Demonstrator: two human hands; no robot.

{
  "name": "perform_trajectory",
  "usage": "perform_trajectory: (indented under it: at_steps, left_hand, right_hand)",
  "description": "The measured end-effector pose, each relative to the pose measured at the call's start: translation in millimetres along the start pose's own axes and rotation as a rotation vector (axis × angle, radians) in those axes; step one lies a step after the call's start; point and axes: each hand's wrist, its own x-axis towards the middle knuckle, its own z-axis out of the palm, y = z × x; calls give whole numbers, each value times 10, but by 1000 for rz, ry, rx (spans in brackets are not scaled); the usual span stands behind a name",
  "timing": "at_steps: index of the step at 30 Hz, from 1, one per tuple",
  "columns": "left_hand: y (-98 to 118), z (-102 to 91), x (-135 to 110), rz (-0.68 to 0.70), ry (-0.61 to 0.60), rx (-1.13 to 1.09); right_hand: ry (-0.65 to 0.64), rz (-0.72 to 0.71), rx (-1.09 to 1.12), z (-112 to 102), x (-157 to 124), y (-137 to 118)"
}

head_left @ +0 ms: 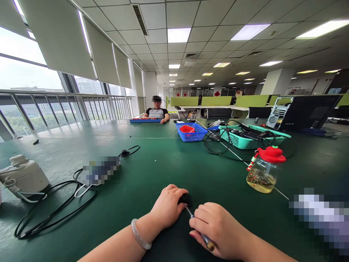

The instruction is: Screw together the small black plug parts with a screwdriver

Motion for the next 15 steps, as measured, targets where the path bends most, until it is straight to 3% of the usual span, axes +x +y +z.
perform_trajectory:
  at_steps: [15]
  left_hand:
    - [10,-24,-8,-3,-16,-7]
  right_hand:
    - [55,0,0,-28,29,-22]
